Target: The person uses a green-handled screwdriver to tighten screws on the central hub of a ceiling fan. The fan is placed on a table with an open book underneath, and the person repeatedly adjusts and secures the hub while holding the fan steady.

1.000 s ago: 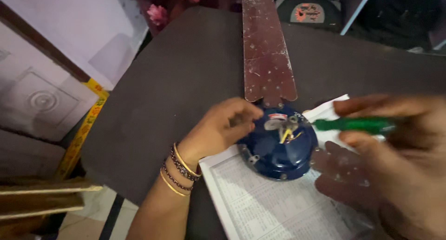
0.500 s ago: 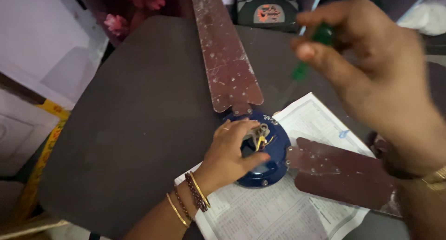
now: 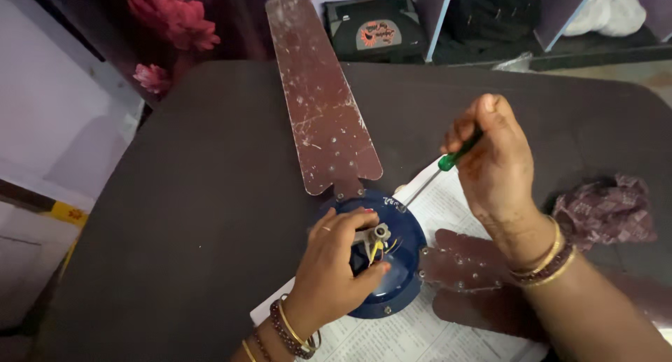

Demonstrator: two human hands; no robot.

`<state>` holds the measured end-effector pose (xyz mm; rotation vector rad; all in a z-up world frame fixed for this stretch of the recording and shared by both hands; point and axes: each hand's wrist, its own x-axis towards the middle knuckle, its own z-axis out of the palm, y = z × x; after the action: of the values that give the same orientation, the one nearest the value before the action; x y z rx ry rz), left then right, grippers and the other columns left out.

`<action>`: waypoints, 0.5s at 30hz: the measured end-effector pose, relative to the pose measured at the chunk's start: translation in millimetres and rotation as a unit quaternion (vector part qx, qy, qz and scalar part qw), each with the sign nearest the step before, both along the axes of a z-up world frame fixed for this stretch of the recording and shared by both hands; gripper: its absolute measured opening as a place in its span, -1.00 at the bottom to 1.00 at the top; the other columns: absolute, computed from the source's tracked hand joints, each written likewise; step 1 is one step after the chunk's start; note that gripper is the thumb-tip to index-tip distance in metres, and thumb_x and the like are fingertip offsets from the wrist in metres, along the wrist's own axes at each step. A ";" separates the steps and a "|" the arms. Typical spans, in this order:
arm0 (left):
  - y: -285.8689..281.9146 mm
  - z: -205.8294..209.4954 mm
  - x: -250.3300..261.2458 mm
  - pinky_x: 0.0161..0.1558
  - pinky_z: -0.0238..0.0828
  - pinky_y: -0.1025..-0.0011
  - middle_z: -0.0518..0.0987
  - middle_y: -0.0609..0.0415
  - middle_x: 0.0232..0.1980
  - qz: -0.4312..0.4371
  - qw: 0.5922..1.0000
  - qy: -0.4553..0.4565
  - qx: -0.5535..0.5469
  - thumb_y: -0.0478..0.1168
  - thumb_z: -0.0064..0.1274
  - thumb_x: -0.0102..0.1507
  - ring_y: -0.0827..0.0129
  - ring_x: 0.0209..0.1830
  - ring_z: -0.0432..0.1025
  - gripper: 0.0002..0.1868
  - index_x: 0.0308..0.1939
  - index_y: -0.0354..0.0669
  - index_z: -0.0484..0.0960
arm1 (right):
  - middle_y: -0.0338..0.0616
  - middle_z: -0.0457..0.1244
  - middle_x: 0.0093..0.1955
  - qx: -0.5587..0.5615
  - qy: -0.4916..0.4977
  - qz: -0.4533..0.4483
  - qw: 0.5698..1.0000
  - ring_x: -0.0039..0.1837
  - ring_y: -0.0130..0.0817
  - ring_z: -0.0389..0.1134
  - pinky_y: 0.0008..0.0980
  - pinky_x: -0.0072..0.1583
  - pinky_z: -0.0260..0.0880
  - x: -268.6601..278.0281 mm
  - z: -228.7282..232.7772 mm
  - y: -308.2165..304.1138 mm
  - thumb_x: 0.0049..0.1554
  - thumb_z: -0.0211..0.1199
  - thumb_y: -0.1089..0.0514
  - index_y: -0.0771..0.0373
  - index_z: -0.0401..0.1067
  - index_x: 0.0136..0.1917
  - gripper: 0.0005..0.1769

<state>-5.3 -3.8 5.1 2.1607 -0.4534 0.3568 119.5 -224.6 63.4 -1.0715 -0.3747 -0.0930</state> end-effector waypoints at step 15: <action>1.6 -3.0 3.1 0.47 -0.02 -0.06 0.58 -0.08 0.20 -0.002 1.000 -0.027 0.007 -0.16 0.32 0.13 0.07 0.29 0.41 -0.43 0.17 -0.20 0.48 | -0.22 0.06 -0.29 -0.022 -0.054 -0.014 0.998 -0.23 -0.38 0.09 -0.33 -0.08 0.18 -7.2 -6.8 14.0 0.45 0.02 -0.03 0.20 0.18 -0.19 -0.59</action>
<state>-2.1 -2.2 2.1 2.1674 -0.4925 0.4104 112.3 -210.7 56.6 -1.1174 -0.4603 -0.1684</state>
